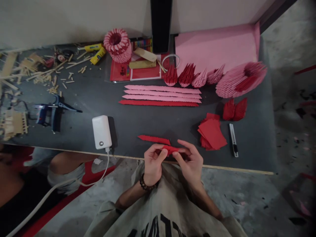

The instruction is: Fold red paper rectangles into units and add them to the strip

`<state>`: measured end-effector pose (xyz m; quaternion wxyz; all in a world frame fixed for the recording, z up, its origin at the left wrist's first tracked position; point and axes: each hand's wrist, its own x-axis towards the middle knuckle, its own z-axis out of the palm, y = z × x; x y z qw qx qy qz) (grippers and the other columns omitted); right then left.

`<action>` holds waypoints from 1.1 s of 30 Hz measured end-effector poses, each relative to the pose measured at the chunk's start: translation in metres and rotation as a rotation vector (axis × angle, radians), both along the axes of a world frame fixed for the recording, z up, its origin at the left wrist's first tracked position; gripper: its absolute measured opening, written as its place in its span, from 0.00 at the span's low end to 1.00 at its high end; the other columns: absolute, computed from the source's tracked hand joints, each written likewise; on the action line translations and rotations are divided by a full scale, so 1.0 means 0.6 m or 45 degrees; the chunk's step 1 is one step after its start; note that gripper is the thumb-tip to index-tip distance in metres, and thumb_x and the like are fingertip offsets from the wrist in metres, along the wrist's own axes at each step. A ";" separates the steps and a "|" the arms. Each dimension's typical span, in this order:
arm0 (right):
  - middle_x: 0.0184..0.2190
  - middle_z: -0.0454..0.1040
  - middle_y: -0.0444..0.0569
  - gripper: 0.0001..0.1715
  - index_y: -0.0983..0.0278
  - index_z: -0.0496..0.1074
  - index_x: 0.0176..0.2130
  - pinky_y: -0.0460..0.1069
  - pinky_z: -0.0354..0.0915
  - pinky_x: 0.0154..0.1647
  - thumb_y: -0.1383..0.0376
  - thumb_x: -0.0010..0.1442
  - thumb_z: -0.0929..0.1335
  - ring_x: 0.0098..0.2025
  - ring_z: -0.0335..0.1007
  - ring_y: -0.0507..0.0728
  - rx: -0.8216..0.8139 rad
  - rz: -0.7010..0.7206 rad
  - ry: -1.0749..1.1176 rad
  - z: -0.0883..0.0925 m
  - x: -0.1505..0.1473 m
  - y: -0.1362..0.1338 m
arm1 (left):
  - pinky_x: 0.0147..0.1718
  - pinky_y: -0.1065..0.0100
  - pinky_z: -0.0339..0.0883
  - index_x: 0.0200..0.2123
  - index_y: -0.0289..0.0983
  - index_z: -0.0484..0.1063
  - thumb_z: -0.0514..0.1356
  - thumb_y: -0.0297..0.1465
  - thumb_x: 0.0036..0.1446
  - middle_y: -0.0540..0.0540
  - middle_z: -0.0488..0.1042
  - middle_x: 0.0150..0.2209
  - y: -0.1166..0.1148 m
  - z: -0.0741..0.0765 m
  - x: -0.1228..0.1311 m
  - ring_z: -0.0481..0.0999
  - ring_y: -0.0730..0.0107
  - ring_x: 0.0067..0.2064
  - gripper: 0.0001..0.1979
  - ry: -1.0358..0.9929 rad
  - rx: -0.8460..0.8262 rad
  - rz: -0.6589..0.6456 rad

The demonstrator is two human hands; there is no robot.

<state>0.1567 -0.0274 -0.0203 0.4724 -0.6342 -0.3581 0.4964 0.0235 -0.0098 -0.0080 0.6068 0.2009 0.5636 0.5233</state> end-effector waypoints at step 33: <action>0.34 0.83 0.41 0.18 0.56 0.79 0.48 0.51 0.78 0.35 0.65 0.58 0.79 0.34 0.79 0.53 0.649 -0.108 -0.658 -0.013 -0.014 0.001 | 0.36 0.65 0.80 0.33 0.40 0.87 0.72 0.39 0.59 0.44 0.86 0.32 0.010 0.001 -0.012 0.84 0.63 0.33 0.09 0.231 0.031 -0.241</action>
